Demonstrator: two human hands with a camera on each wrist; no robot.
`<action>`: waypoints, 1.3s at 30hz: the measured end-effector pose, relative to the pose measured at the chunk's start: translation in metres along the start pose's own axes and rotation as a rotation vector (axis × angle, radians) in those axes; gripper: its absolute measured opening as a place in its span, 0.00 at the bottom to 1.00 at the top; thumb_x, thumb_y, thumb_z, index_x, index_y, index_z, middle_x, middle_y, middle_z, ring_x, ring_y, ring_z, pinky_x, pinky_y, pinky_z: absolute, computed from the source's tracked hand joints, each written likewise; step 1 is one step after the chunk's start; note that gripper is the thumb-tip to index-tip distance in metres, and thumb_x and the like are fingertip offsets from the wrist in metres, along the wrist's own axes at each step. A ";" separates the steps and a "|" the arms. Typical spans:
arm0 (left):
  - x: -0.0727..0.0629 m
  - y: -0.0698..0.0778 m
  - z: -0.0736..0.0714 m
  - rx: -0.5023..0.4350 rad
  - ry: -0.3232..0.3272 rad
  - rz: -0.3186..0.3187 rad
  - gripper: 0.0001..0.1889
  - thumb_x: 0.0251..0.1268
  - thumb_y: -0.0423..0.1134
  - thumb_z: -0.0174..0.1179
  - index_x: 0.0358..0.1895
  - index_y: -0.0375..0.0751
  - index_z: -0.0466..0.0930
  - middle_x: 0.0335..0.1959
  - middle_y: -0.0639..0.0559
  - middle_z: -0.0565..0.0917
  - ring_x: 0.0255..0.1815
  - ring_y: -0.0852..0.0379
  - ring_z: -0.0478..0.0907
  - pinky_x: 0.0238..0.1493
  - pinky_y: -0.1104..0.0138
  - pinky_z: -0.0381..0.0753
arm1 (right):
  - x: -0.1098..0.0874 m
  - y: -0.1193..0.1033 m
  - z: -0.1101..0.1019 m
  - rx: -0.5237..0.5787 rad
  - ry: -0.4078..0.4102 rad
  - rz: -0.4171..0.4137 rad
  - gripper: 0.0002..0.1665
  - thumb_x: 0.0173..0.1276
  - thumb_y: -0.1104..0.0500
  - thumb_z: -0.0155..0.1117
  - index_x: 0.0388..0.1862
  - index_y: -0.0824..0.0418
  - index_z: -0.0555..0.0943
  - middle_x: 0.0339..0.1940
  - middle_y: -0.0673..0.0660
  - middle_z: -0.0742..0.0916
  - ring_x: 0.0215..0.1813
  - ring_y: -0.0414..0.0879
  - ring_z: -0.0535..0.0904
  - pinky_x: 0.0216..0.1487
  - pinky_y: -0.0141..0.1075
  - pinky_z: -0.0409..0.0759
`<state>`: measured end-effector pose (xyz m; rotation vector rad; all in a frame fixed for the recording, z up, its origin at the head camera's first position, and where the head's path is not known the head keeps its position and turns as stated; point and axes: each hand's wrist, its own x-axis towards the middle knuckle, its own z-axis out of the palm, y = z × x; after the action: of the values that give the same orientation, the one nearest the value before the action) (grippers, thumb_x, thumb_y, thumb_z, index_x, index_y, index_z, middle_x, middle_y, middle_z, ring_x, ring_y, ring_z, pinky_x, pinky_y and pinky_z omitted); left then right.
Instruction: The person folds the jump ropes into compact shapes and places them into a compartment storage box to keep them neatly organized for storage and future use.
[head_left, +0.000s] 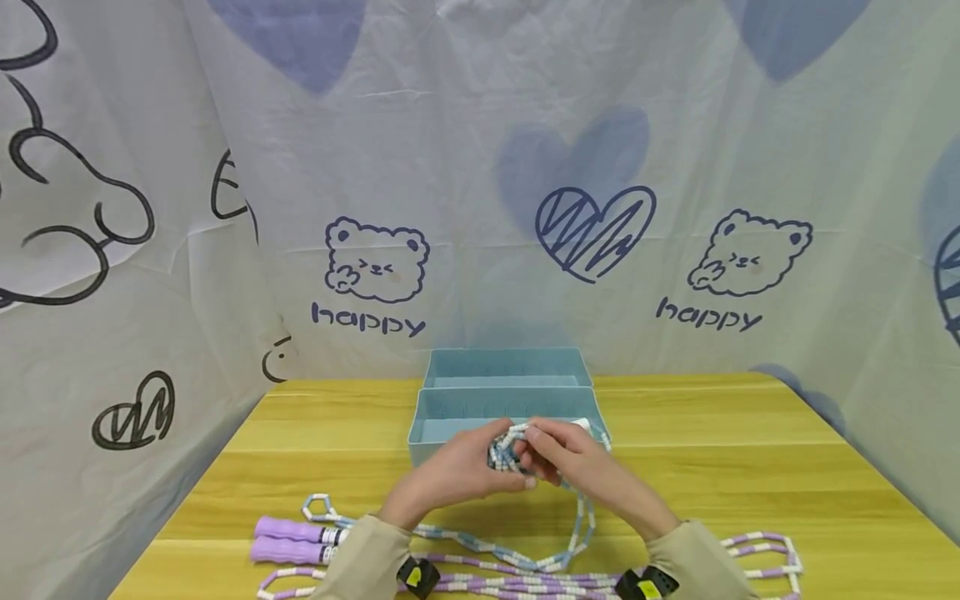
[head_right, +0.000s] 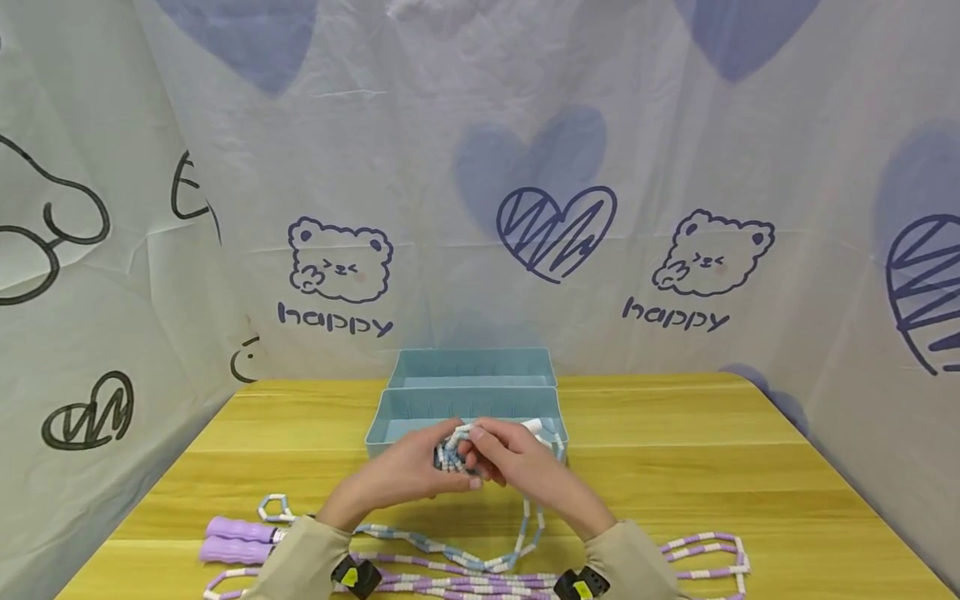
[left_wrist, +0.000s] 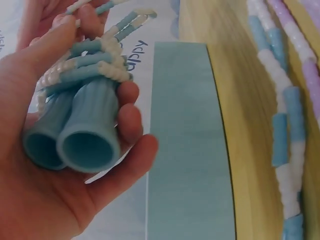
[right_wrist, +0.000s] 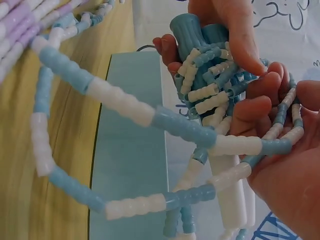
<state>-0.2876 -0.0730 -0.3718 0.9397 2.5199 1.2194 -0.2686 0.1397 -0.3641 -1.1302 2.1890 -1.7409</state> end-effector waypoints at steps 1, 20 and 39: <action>0.000 0.000 0.001 0.000 0.012 0.005 0.23 0.60 0.58 0.67 0.55 0.58 0.73 0.34 0.57 0.81 0.23 0.58 0.74 0.24 0.64 0.76 | 0.000 0.000 0.001 0.004 -0.006 -0.006 0.20 0.83 0.58 0.39 0.41 0.71 0.75 0.29 0.69 0.77 0.23 0.52 0.66 0.23 0.39 0.68; -0.003 0.000 -0.012 0.063 0.197 -0.078 0.08 0.68 0.50 0.58 0.47 0.60 0.78 0.22 0.52 0.82 0.10 0.58 0.65 0.12 0.64 0.68 | -0.009 -0.008 -0.018 -0.453 0.127 0.174 0.12 0.77 0.50 0.55 0.49 0.52 0.83 0.30 0.50 0.83 0.22 0.43 0.73 0.24 0.36 0.76; -0.004 -0.006 -0.018 0.104 0.213 -0.068 0.09 0.68 0.55 0.59 0.46 0.60 0.79 0.26 0.56 0.80 0.16 0.57 0.68 0.17 0.63 0.70 | -0.009 -0.010 -0.019 -0.329 0.102 0.258 0.15 0.75 0.46 0.58 0.47 0.53 0.84 0.19 0.56 0.82 0.16 0.54 0.76 0.15 0.42 0.75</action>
<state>-0.2951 -0.0894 -0.3655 0.7750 2.7797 1.2378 -0.2672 0.1598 -0.3517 -0.7778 2.6173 -1.3977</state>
